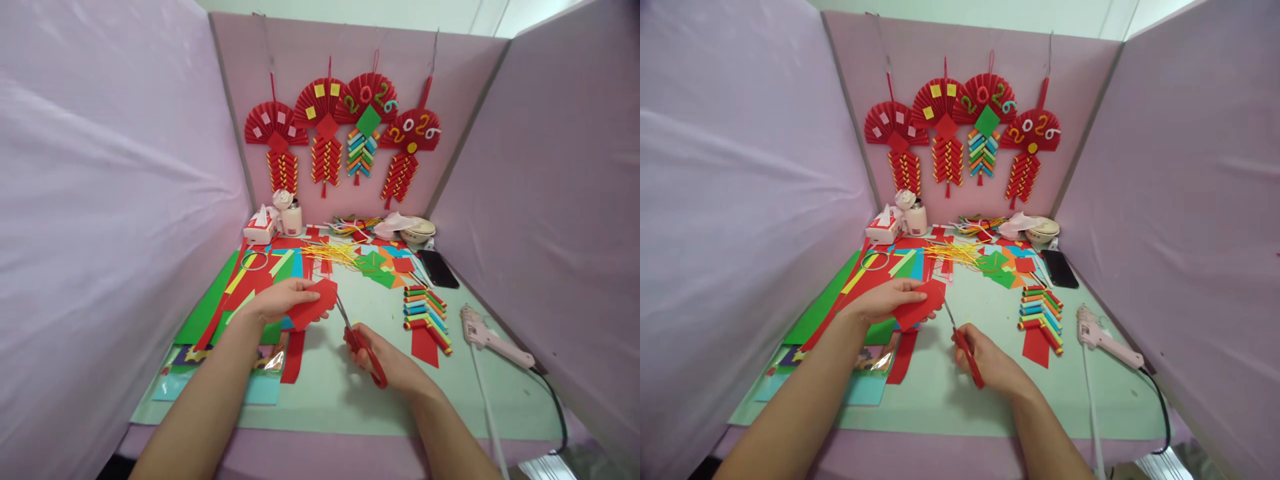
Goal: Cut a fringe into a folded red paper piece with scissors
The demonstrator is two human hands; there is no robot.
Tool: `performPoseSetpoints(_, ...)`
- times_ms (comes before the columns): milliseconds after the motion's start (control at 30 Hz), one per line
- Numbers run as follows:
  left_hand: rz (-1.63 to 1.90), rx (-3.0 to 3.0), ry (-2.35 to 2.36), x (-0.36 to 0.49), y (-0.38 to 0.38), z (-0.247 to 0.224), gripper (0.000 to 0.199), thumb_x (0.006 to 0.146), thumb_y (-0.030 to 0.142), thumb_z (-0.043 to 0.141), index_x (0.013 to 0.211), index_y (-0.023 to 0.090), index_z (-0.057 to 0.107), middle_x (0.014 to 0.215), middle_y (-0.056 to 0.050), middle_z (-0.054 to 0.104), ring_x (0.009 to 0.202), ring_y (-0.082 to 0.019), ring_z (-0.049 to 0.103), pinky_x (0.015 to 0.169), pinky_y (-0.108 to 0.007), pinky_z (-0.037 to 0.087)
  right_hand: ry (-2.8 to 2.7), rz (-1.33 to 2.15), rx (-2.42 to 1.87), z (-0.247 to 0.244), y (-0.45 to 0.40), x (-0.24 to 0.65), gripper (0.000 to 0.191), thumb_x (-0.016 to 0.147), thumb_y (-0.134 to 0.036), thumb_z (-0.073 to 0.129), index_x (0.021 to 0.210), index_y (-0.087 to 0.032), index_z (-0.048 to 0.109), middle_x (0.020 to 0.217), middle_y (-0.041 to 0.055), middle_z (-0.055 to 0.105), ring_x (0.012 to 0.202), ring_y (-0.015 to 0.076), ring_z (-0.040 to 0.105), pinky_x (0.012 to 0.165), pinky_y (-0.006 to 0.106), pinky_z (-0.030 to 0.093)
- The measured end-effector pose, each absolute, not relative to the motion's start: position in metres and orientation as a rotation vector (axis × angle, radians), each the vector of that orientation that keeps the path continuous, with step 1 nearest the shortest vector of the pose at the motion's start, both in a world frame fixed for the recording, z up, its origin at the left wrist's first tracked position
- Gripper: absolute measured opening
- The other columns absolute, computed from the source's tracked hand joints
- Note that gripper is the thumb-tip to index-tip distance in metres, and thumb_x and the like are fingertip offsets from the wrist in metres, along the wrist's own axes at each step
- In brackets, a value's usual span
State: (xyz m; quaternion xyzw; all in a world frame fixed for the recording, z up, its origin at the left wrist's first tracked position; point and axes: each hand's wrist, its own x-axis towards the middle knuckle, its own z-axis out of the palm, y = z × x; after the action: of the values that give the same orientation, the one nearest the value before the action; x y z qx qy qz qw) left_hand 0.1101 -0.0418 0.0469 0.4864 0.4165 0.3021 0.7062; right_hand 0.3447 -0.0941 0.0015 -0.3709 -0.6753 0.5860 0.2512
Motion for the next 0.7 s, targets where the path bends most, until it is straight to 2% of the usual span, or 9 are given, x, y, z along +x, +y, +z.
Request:
performPoseSetpoints(167,0.547,1.153,0.953,0.113,-0.034,0.054,0.033,0.068,0.033,0.068,0.092,0.010,0.067,0.089,-0.019,0.069,0.080,-0.028,0.066,0.063,-0.033,0.052,-1.807,1.617,-0.987,0.002,-0.096,0.345,0.033,0.083,-0.054,0.043,0.082,-0.021,0.042,0.070,-0.0018,0.044,0.056,0.0098,0.035,0.052,0.023,0.032)
performPoseSetpoints(333,0.490,1.257,0.951,0.113,-0.030,0.050,0.034,0.072,0.036,0.064,0.096,0.011,0.065,0.090,-0.015,0.070,0.079,-0.023,0.066,0.066,-0.029,0.051,-1.779,1.636,-1.013,0.003,-0.098,0.344,0.035,0.083,-0.055,0.042,0.084,-0.021,0.041,0.067,-0.0027,0.043,0.055,0.0095,0.033,0.050,0.022,0.031)
performPoseSetpoints(700,0.455,1.261,0.942,0.115,-0.034,0.046,0.033,0.072,0.038,0.064,0.091,0.012,0.064,0.090,-0.015,0.070,0.082,-0.024,0.066,0.071,-0.033,0.052,-1.747,1.677,-1.003,-0.009,-0.098,0.343,0.038,0.085,-0.057,0.039,0.087,-0.019,0.041,0.067,-0.0028,0.041,0.056,0.0090,0.032,0.050,0.021,0.029)
